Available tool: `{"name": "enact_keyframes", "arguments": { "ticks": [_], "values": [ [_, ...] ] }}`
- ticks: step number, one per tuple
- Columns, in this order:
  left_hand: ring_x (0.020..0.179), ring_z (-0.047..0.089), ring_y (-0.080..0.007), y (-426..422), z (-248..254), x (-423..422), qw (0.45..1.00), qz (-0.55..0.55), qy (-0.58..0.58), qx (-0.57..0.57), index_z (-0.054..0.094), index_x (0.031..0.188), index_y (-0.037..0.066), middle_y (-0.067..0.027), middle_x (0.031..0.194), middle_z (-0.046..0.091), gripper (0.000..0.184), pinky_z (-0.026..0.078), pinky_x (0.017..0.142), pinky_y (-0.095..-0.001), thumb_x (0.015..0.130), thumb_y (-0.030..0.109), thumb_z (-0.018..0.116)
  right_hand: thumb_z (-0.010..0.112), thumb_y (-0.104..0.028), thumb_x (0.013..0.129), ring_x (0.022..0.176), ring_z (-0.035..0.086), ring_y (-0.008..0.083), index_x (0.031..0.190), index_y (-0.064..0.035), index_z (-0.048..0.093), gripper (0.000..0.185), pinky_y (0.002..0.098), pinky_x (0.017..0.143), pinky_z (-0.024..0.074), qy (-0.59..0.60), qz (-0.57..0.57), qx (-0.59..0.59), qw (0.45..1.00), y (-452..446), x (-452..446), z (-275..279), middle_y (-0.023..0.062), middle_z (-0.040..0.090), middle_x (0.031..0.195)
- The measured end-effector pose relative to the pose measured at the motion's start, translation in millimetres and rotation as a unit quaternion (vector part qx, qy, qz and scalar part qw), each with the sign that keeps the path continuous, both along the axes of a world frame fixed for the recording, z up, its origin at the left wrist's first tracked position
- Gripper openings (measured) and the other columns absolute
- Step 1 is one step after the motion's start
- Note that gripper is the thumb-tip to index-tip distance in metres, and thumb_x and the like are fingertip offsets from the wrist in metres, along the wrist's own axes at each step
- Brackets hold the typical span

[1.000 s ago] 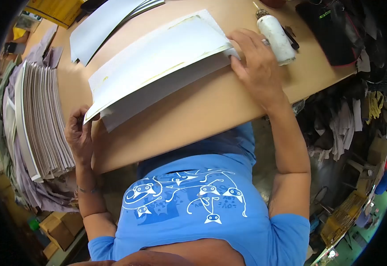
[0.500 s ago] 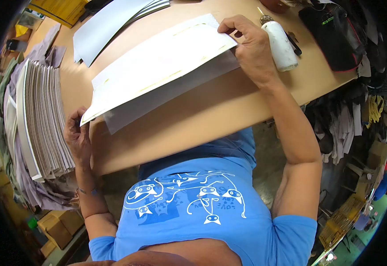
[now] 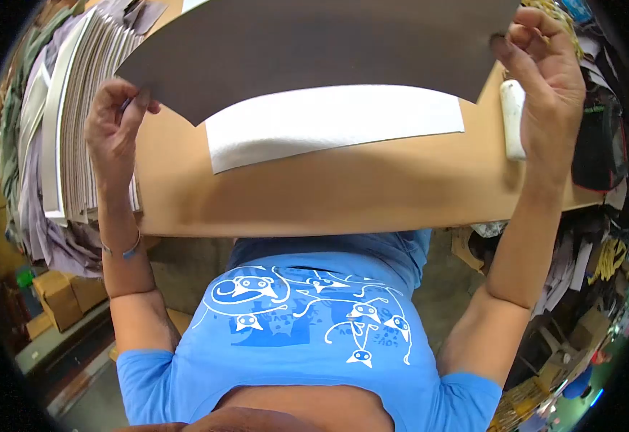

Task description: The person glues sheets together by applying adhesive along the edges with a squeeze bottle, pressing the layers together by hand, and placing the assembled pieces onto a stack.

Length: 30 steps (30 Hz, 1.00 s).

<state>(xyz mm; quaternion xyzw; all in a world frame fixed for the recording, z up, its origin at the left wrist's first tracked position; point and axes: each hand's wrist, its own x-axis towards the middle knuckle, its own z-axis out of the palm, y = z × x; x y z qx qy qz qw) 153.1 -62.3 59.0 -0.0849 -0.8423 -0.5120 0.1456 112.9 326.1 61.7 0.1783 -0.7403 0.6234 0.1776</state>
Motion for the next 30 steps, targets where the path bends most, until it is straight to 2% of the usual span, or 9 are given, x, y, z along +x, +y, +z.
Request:
{"name": "enact_keyframes", "arguments": {
  "ticks": [1, 5, 8, 13, 19, 23, 30],
  "values": [
    [0.068, 0.056, -0.0086, -0.3, 0.5, -3.4, 1.0, -0.012, -0.007, 0.003, 0.051, 0.083, -0.001, -0.0029, 0.073, 0.055, 0.006, 0.047, 0.063, -0.02, 0.083, 0.0, 0.057, 0.059, -0.006, 0.084, 0.088, 0.056, 0.0102, 0.114, -0.0016, 0.048, 0.033, 0.0226, 0.082, 0.0421, -0.012, 0.008, 0.034, 0.999, 7.1, -1.1, 0.4, 0.0058, 0.059, 0.094],
    [0.067, 0.056, -0.0093, 1.7, -3.1, -14.8, 0.996, -0.048, -0.054, 0.051, 0.047, 0.086, 0.001, -0.0053, 0.074, 0.056, 0.014, 0.048, 0.06, -0.0212, 0.081, 0.0, 0.06, 0.061, -0.007, 0.081, 0.092, 0.054, 0.0106, 0.115, -0.0002, 0.045, 0.038, 0.0234, 0.087, 0.0382, -0.096, 0.02, 0.008, 0.995, 18.7, -12.0, -0.4, 0.0055, 0.058, 0.095],
    [0.067, 0.057, -0.0108, 0.4, -9.9, -22.4, 0.986, -0.073, -0.114, 0.092, 0.041, 0.094, 0.003, -0.0082, 0.074, 0.057, 0.026, 0.049, 0.058, -0.0224, 0.079, 0.002, 0.063, 0.06, -0.007, 0.081, 0.091, 0.054, 0.0106, 0.115, 0.0002, 0.044, 0.038, 0.024, 0.086, 0.038, -0.148, 0.024, -0.017, 0.988, 18.3, -19.8, -9.0, 0.0049, 0.057, 0.095],
    [0.066, 0.058, -0.0117, -9.2, -23.8, -32.5, 0.965, -0.117, -0.213, 0.098, 0.037, 0.095, 0.007, -0.0069, 0.074, 0.057, 0.031, 0.047, 0.056, -0.0206, 0.079, 0.004, 0.063, 0.061, -0.009, 0.076, 0.08, 0.052, 0.0064, 0.118, -0.0009, 0.038, 0.049, 0.0219, 0.077, 0.0373, -0.273, 0.046, 0.004, 0.961, 18.4, -29.5, -22.4, -0.0009, 0.053, 0.085],
    [0.066, 0.057, -0.0091, -5.6, -29.1, -33.7, 0.963, -0.095, -0.251, 0.029, 0.036, 0.092, 0.009, -0.0039, 0.071, 0.057, 0.03, 0.044, 0.053, -0.0176, 0.08, 0.005, 0.063, 0.059, -0.008, 0.076, 0.073, 0.052, 0.0043, 0.116, -0.0015, 0.038, 0.046, 0.0182, 0.062, 0.0397, -0.311, 0.027, 0.027, 0.95, 11.4, -32.8, -30.5, -0.0024, 0.052, 0.083],
    [0.061, 0.056, -0.0078, -3.5, -29.9, -34.2, 0.961, -0.096, -0.26, 0.013, 0.035, 0.09, 0.01, -0.0033, 0.068, 0.057, 0.03, 0.041, 0.048, -0.0175, 0.08, 0.004, 0.062, 0.057, -0.007, 0.076, 0.071, 0.051, 0.0035, 0.115, -0.0021, 0.039, 0.043, 0.0166, 0.06, 0.0392, -0.322, 0.021, 0.034, 0.946, 8.8, -34.0, -33.1, -0.0026, 0.052, 0.082],
    [0.05, 0.05, -0.0081, -2.3, -32.6, -33.8, 0.953, -0.106, -0.278, 0.06, 0.032, 0.086, 0.009, -0.0045, 0.065, 0.055, 0.031, 0.038, 0.042, -0.0197, 0.08, 0.001, 0.061, 0.055, -0.004, 0.076, 0.068, 0.05, 0.0029, 0.113, -0.0024, 0.041, 0.04, 0.015, 0.059, 0.0378, -0.331, 0.032, 0.039, 0.942, 13.2, -34.3, -42.7, -0.003, 0.052, 0.079]
  ]
}}
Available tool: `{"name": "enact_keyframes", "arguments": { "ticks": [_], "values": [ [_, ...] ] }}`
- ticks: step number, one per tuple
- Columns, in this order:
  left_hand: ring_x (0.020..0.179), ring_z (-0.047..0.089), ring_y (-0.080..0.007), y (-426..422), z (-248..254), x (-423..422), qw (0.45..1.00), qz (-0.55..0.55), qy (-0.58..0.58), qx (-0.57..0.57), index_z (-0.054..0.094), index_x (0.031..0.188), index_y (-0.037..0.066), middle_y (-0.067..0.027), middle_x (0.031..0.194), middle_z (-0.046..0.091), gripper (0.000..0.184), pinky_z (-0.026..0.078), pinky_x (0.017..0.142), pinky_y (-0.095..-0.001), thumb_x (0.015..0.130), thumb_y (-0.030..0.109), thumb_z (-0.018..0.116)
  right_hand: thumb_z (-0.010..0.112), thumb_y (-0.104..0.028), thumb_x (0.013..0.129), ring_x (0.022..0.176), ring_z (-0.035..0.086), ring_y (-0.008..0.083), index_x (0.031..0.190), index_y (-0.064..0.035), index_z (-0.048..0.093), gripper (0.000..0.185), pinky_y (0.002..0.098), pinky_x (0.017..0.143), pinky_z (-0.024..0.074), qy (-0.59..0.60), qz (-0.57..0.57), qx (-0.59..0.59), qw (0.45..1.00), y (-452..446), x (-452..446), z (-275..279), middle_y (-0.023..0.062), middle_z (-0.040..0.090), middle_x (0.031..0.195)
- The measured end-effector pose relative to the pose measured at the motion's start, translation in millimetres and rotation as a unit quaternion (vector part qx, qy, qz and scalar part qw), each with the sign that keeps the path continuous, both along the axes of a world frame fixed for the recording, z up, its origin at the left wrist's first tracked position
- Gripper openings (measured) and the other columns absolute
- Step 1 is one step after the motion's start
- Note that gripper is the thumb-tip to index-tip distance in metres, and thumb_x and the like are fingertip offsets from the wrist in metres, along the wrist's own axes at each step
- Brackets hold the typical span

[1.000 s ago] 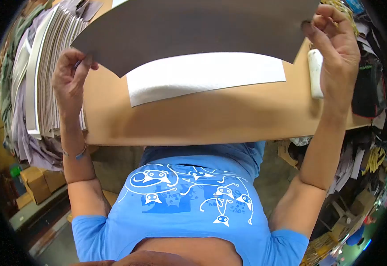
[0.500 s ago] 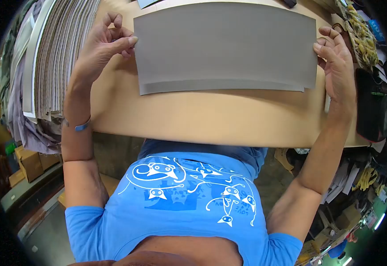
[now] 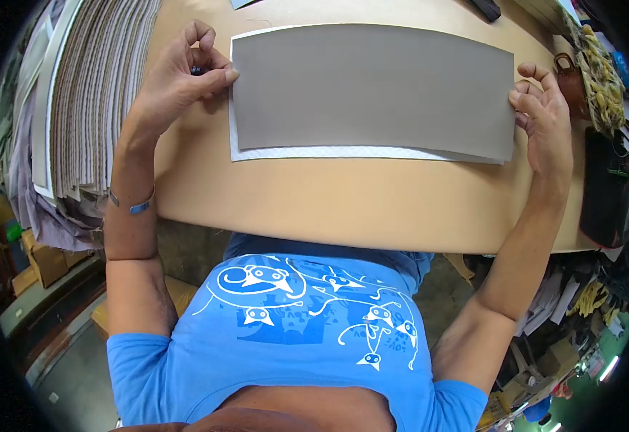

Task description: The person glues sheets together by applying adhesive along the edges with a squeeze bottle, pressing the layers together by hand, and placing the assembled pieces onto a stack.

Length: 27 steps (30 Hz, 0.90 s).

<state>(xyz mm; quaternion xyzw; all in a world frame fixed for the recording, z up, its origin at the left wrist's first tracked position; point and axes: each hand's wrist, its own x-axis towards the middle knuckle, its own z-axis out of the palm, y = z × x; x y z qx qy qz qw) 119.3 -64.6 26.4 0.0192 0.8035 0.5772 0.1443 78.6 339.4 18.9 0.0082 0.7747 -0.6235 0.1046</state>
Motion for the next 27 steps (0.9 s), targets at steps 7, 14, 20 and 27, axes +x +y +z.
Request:
{"name": "enact_keyframes", "arguments": {
  "ticks": [7, 14, 20, 27],
  "values": [
    [0.051, 0.048, -0.0078, 3.4, -6.3, 2.2, 0.999, 0.018, 0.027, 0.015, 0.031, 0.086, 0.009, -0.0044, 0.065, 0.053, 0.032, 0.038, 0.043, -0.0197, 0.078, -0.001, 0.061, 0.055, -0.004, 0.076, 0.066, 0.048, 0.0019, 0.112, -0.0026, 0.042, 0.038, 0.0135, 0.056, 0.0339, 0.003, -0.014, -0.005, 1.0, -6.6, 3.1, -1.0, -0.0033, 0.052, 0.076],
    [0.052, 0.049, -0.0076, 6.8, -4.2, 2.4, 0.998, 0.035, 0.03, -0.049, 0.032, 0.086, 0.009, -0.0039, 0.066, 0.052, 0.032, 0.038, 0.043, -0.0196, 0.076, -0.002, 0.06, 0.055, -0.004, 0.076, 0.063, 0.046, 0.0021, 0.109, -0.0032, 0.046, 0.034, 0.013, 0.055, 0.0316, 0.016, -0.043, 0.048, 0.998, -17.0, 7.4, 1.1, -0.0033, 0.052, 0.074],
    [0.056, 0.051, -0.007, 12.6, -0.8, 3.4, 0.995, 0.076, 0.0, -0.057, 0.035, 0.084, 0.007, -0.0037, 0.067, 0.051, 0.03, 0.041, 0.046, -0.0198, 0.074, -0.003, 0.061, 0.054, -0.003, 0.076, 0.058, 0.042, 0.0024, 0.107, -0.0024, 0.047, 0.031, 0.0154, 0.05, 0.0303, 0.034, -0.057, 0.091, 0.994, -21.7, 9.4, -1.8, -0.0032, 0.05, 0.071],
    [0.054, 0.048, -0.0064, 15.2, -0.7, 3.6, 0.997, 0.075, -0.013, -0.027, 0.033, 0.087, 0.008, -0.0029, 0.066, 0.049, 0.031, 0.038, 0.044, -0.0191, 0.075, -0.005, 0.058, 0.056, -0.002, 0.076, 0.062, 0.047, 0.0062, 0.105, 0.0009, 0.047, 0.03, 0.0193, 0.056, 0.0375, 0.052, -0.077, 0.1, 0.991, -28.9, 11.8, -5.0, -0.0008, 0.051, 0.067]
  ]
}}
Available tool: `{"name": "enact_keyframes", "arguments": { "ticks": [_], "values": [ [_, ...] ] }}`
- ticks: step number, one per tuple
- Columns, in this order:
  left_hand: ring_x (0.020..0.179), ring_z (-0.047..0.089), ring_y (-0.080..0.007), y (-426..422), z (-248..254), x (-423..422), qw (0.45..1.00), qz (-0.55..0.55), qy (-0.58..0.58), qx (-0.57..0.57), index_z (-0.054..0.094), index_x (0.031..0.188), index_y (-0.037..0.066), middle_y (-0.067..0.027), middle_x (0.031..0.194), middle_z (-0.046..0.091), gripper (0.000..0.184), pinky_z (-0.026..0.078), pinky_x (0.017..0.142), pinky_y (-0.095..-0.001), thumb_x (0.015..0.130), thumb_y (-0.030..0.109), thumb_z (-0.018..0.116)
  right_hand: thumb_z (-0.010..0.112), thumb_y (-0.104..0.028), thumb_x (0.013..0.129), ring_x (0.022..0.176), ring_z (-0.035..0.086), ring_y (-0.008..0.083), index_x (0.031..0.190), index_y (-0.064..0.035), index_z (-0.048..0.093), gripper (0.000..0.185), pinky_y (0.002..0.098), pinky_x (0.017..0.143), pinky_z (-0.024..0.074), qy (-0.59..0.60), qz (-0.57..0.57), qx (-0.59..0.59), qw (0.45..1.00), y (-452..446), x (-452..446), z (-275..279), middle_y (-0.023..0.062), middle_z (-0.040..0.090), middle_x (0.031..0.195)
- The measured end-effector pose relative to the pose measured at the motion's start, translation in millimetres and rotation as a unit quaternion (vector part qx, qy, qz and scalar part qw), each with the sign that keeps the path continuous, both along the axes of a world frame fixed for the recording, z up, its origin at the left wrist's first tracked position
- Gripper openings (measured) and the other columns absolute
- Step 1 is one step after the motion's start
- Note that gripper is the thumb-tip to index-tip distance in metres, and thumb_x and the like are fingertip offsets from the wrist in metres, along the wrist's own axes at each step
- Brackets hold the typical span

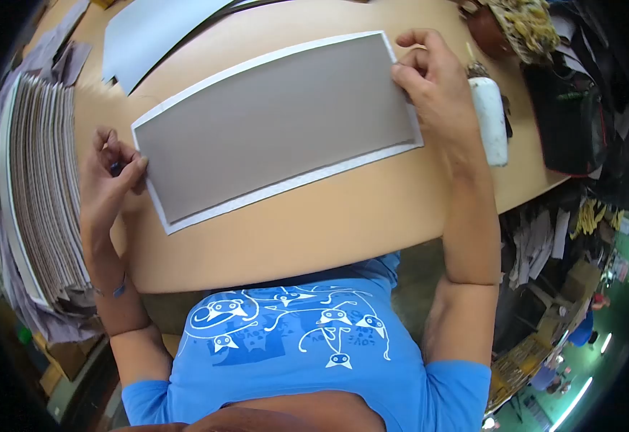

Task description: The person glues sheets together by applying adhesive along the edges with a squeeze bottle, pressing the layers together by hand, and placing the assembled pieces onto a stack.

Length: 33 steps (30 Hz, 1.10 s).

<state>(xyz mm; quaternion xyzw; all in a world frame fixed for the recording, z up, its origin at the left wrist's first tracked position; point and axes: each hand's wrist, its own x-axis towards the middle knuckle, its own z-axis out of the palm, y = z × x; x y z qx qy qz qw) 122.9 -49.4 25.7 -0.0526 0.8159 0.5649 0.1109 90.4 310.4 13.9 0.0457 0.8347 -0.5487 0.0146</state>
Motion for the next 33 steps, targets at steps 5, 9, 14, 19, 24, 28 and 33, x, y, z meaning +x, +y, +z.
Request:
{"name": "enact_keyframes", "arguments": {
  "ticks": [5, 9, 14, 19, 24, 28, 33],
  "values": [
    [0.051, 0.047, -0.0068, -4.3, -2.6, -1.5, 1.0, -0.01, 0.005, -0.009, 0.031, 0.087, 0.01, -0.0023, 0.067, 0.05, 0.031, 0.038, 0.043, -0.0193, 0.077, -0.006, 0.056, 0.057, -0.003, 0.073, 0.061, 0.05, 0.0096, 0.099, 0.0011, 0.05, 0.027, 0.0232, 0.059, 0.0406, 0.054, -0.011, 0.102, 0.993, -2.5, -0.1, -3.9, 0.0031, 0.055, 0.063],
    [0.054, 0.047, -0.0068, -3.5, -1.9, -1.0, 1.0, -0.01, 0.005, -0.004, 0.032, 0.087, 0.009, -0.0034, 0.067, 0.05, 0.03, 0.038, 0.045, -0.02, 0.076, -0.007, 0.055, 0.057, -0.002, 0.075, 0.061, 0.047, 0.0067, 0.103, 0.0, 0.047, 0.029, 0.0203, 0.056, 0.0374, 0.058, 0.003, 0.124, 0.991, -3.1, 2.1, -2.3, 0.0005, 0.053, 0.066],
    [0.053, 0.047, -0.0066, -4.3, -3.5, -0.7, 1.0, -0.012, 0.004, 0.002, 0.033, 0.087, 0.009, -0.0033, 0.068, 0.051, 0.029, 0.038, 0.045, -0.0198, 0.076, -0.008, 0.055, 0.057, -0.003, 0.072, 0.059, 0.051, 0.0115, 0.096, 0.0002, 0.051, 0.025, 0.0255, 0.058, 0.0414, 0.062, -0.012, 0.119, 0.991, -3.9, 2.0, -4.1, 0.0035, 0.055, 0.063],
    [0.052, 0.047, -0.0072, -4.8, -5.2, -1.1, 1.0, -0.016, 0.011, 0.002, 0.033, 0.087, 0.01, -0.0021, 0.067, 0.05, 0.03, 0.038, 0.044, -0.0193, 0.077, -0.004, 0.057, 0.058, -0.001, 0.075, 0.059, 0.044, 0.0045, 0.102, -0.0007, 0.049, 0.029, 0.0186, 0.053, 0.0341, 0.07, 0.002, 0.154, 0.986, -4.9, 2.9, -3.3, -0.0016, 0.051, 0.066],
    [0.051, 0.047, -0.0069, -6.2, -6.2, -1.6, 1.0, -0.014, 0.017, -0.015, 0.032, 0.086, 0.01, -0.0018, 0.067, 0.049, 0.031, 0.038, 0.043, -0.019, 0.078, -0.002, 0.059, 0.059, -0.001, 0.075, 0.059, 0.044, 0.0045, 0.104, -0.001, 0.049, 0.031, 0.0186, 0.053, 0.0349, 0.056, -0.019, 0.128, 0.99, -8.9, 4.2, -1.6, -0.0018, 0.051, 0.066],
    [0.05, 0.045, -0.0064, -5.1, -7.2, -0.7, 1.0, -0.013, 0.015, -0.011, 0.033, 0.086, 0.01, -0.002, 0.067, 0.048, 0.03, 0.037, 0.043, -0.0188, 0.077, -0.002, 0.059, 0.06, -0.002, 0.075, 0.059, 0.044, 0.0045, 0.105, -0.0009, 0.048, 0.032, 0.0182, 0.053, 0.0355, 0.06, -0.023, 0.131, 0.989, -9.4, 5.2, -3.4, -0.0019, 0.051, 0.065],
    [0.051, 0.044, -0.006, -4.9, -6.2, -0.7, 1.0, -0.016, 0.009, -0.014, 0.033, 0.085, 0.01, -0.0017, 0.068, 0.048, 0.03, 0.037, 0.043, -0.0189, 0.077, -0.002, 0.059, 0.059, -0.002, 0.076, 0.059, 0.044, 0.0042, 0.105, -0.0013, 0.049, 0.031, 0.0181, 0.052, 0.035, 0.073, -0.011, 0.121, 0.99, -5.4, 5.7, -7.0, -0.0022, 0.051, 0.065]
  ]
}}
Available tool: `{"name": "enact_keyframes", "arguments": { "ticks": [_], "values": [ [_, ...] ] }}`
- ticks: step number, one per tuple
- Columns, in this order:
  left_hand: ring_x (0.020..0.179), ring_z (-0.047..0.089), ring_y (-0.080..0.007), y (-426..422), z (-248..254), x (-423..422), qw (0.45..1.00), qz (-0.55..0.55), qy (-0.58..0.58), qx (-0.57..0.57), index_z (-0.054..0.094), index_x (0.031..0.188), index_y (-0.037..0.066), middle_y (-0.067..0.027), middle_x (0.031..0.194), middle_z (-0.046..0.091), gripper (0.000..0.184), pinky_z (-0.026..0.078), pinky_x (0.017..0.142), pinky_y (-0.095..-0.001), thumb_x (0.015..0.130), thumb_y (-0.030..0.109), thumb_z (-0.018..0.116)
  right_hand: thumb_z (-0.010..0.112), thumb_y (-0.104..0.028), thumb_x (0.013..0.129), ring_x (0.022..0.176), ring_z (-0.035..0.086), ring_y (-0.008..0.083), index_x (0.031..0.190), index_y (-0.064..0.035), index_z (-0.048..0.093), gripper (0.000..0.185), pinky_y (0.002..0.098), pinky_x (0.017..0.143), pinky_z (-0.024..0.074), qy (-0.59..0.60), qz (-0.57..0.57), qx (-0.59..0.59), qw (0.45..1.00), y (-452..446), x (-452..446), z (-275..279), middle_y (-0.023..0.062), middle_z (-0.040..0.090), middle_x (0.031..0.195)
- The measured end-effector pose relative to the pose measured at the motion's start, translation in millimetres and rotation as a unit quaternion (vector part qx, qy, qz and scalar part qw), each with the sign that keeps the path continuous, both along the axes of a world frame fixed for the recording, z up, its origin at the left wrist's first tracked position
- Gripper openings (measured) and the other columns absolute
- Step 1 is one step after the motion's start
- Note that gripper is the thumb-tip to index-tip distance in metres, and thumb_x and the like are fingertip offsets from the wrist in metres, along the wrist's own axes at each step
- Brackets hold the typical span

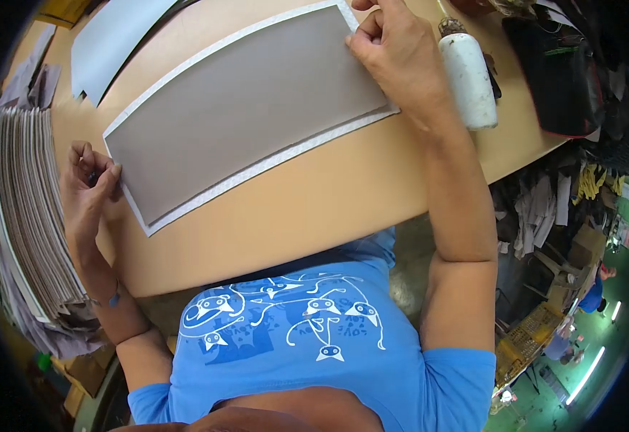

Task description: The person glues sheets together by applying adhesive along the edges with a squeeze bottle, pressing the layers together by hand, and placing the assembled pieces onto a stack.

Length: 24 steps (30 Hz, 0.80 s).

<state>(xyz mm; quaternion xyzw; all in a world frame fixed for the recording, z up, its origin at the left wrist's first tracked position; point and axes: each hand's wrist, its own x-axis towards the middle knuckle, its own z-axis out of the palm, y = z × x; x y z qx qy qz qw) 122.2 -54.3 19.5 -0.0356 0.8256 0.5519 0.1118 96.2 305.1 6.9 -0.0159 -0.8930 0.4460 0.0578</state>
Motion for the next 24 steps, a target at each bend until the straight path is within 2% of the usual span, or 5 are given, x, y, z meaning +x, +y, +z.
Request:
{"name": "enact_keyframes", "arguments": {
  "ticks": [5, 8, 13, 16, 24],
  "values": [
    [0.053, 0.045, -0.0058, 7.1, 6.1, 1.8, 1.0, 0.02, -0.009, -0.015, 0.033, 0.085, 0.011, -0.0008, 0.068, 0.048, 0.031, 0.037, 0.044, -0.0191, 0.077, -0.002, 0.06, 0.059, -0.004, 0.077, 0.058, 0.043, 0.0039, 0.104, -0.0017, 0.049, 0.029, 0.018, 0.052, 0.0334, -0.016, -0.018, 0.046, 0.999, -7.0, 0.7, 6.6, -0.0026, 0.05, 0.065],
    [0.055, 0.045, -0.0048, 1.6, 2.5, 1.4, 1.0, 0.005, -0.005, 0.005, 0.035, 0.084, 0.009, -0.0007, 0.067, 0.049, 0.029, 0.038, 0.046, -0.0182, 0.075, -0.003, 0.06, 0.059, -0.003, 0.074, 0.058, 0.051, 0.0095, 0.098, -0.0008, 0.05, 0.026, 0.0234, 0.055, 0.0403, 0.014, -0.006, 0.056, 0.998, -4.1, -1.5, 4.2, 0.0029, 0.054, 0.061],
    [0.058, 0.047, -0.0047, 4.5, 5.9, 1.8, 0.999, 0.011, 0.011, -0.041, 0.037, 0.083, 0.007, -0.0011, 0.068, 0.049, 0.027, 0.042, 0.05, -0.0187, 0.074, -0.003, 0.06, 0.059, -0.002, 0.076, 0.057, 0.043, 0.005, 0.101, -0.0022, 0.051, 0.026, 0.0194, 0.052, 0.0339, 0.017, 0.004, 0.045, 0.999, -4.7, -1.2, 1.8, -0.0014, 0.049, 0.063],
    [0.058, 0.047, -0.0042, 4.2, 7.2, 3.0, 1.0, 0.012, 0.009, -0.028, 0.038, 0.085, 0.006, -0.0011, 0.068, 0.049, 0.026, 0.042, 0.05, -0.0179, 0.073, -0.003, 0.06, 0.057, 0.0, 0.076, 0.058, 0.043, 0.0045, 0.101, -0.0019, 0.05, 0.026, 0.019, 0.054, 0.0341, 0.013, 0.007, 0.042, 0.999, -6.4, -1.8, 1.1, -0.0019, 0.05, 0.064],
    [0.057, 0.046, -0.0052, 8.2, 9.9, 6.0, 0.986, -0.02, 0.069, -0.15, 0.06, 0.084, 0.002, 0.0003, 0.062, 0.053, 0.011, 0.04, 0.054, -0.0212, 0.073, 0.004, 0.061, 0.057, 0.002, 0.076, 0.06, 0.045, 0.0036, 0.101, -0.0015, 0.051, 0.026, 0.018, 0.055, 0.0342, 0.007, -0.002, 0.026, 1.0, -2.6, -2.0, -2.3, -0.0023, 0.051, 0.066]
  ]
}}
